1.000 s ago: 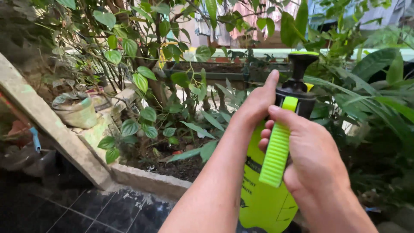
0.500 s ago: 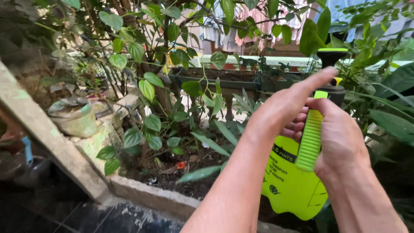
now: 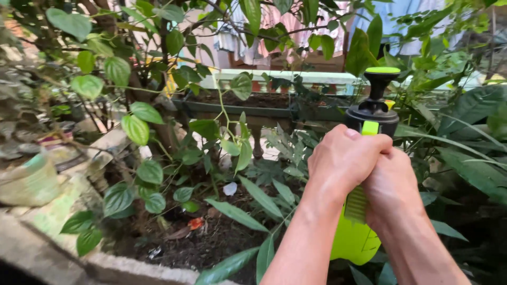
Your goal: The recorder is using a manual pressure sprayer to apply liquid to various potted plants in a home garden area.
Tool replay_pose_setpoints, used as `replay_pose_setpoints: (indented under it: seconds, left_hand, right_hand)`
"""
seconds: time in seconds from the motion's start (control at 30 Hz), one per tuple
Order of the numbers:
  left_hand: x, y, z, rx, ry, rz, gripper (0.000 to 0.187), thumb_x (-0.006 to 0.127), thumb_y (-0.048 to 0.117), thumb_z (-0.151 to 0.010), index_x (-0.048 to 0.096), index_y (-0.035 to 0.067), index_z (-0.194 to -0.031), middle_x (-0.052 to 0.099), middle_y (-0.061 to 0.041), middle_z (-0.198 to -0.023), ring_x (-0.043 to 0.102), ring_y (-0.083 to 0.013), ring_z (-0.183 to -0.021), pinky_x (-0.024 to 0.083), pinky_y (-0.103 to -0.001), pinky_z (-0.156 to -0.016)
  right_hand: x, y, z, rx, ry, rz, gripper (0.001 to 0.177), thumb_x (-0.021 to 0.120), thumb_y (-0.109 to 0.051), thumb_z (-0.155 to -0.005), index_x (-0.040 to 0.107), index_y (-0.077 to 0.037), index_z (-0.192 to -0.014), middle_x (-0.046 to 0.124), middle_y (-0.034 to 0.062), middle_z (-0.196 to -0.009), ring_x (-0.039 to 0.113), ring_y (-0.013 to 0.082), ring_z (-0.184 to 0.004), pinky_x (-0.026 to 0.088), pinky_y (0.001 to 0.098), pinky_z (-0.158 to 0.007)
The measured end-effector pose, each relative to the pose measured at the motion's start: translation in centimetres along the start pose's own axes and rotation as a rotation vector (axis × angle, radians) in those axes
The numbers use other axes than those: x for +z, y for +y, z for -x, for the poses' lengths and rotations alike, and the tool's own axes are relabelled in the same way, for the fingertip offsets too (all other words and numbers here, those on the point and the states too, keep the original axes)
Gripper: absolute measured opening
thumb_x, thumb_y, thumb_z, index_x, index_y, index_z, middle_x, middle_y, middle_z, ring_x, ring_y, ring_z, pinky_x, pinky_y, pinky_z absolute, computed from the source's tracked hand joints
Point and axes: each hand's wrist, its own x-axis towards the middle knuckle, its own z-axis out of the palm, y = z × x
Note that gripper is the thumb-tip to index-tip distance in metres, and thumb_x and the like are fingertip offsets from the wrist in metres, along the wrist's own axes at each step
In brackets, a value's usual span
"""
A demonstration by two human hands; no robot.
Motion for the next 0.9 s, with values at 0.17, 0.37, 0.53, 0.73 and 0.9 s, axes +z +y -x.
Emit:
replay_pose_setpoints:
  seconds: [0.17, 0.37, 0.53, 0.73, 0.9]
  left_hand:
    - [-0.7, -1.0, -1.8, 0.055, -0.024, 0.063, 0.057, 0.072, 0.048, -0.062, 0.074, 0.005, -0.098, 0.075, -0.023, -0.105, 0.072, -0.0383, -0.102, 0.054, -0.045, -0.090]
    - [-2.3, -2.9, -4.5, 0.144, -0.077, 0.086, 0.052, 0.072, 0.048, -0.066, 0.070, 0.003, -0.092, 0.076, -0.022, -0.100, 0.072, -0.0372, -0.098, 0.054, -0.046, -0.086]
    - [-5.4, -3.9, -5.5, 0.098, -0.174, 0.170, 0.048, 0.073, 0.045, -0.064, 0.067, 0.005, -0.090, 0.076, -0.019, -0.096, 0.073, -0.0341, -0.095, 0.054, -0.044, -0.084]
    - [-8.0, -5.2, -7.0, 0.147, -0.237, 0.154, 0.049, 0.073, 0.044, -0.063, 0.066, 0.006, -0.093, 0.075, -0.018, -0.097, 0.073, -0.0348, -0.095, 0.054, -0.043, -0.086]
    - [-9.2, -6.2, -7.8, 0.174, -0.291, 0.161, 0.049, 0.073, 0.044, -0.063, 0.066, 0.006, -0.093, 0.075, -0.018, -0.098, 0.072, -0.0345, -0.097, 0.053, -0.044, -0.086]
  right_hand:
    - [1.6, 0.8, -1.4, -0.014, 0.088, 0.030, 0.022, 0.067, -0.023, -0.097, 0.067, -0.002, -0.093, 0.069, 0.0040, -0.081, 0.063, 0.0138, -0.066, 0.051, 0.0337, -0.056]
    - [4.3, 2.2, -2.8, -0.067, 0.172, 0.046, 0.024, 0.068, -0.025, -0.097, 0.067, -0.001, -0.091, 0.068, 0.0040, -0.081, 0.063, 0.0135, -0.066, 0.050, 0.0331, -0.055]
    - [7.0, 3.4, -3.1, -0.040, 0.228, 0.025, 0.024, 0.070, -0.026, -0.094, 0.067, -0.002, -0.093, 0.069, 0.0043, -0.081, 0.063, 0.0140, -0.067, 0.051, 0.0329, -0.057]
    - [10.0, 5.0, -3.4, -0.085, 0.303, 0.015, 0.025, 0.070, -0.027, -0.095, 0.067, -0.002, -0.094, 0.069, 0.0042, -0.083, 0.062, 0.0138, -0.068, 0.051, 0.0328, -0.058]
    - [11.9, 5.6, -3.3, -0.089, 0.397, 0.026, 0.025, 0.068, -0.028, -0.094, 0.068, -0.003, -0.094, 0.069, 0.0038, -0.083, 0.063, 0.0132, -0.069, 0.051, 0.0322, -0.059]
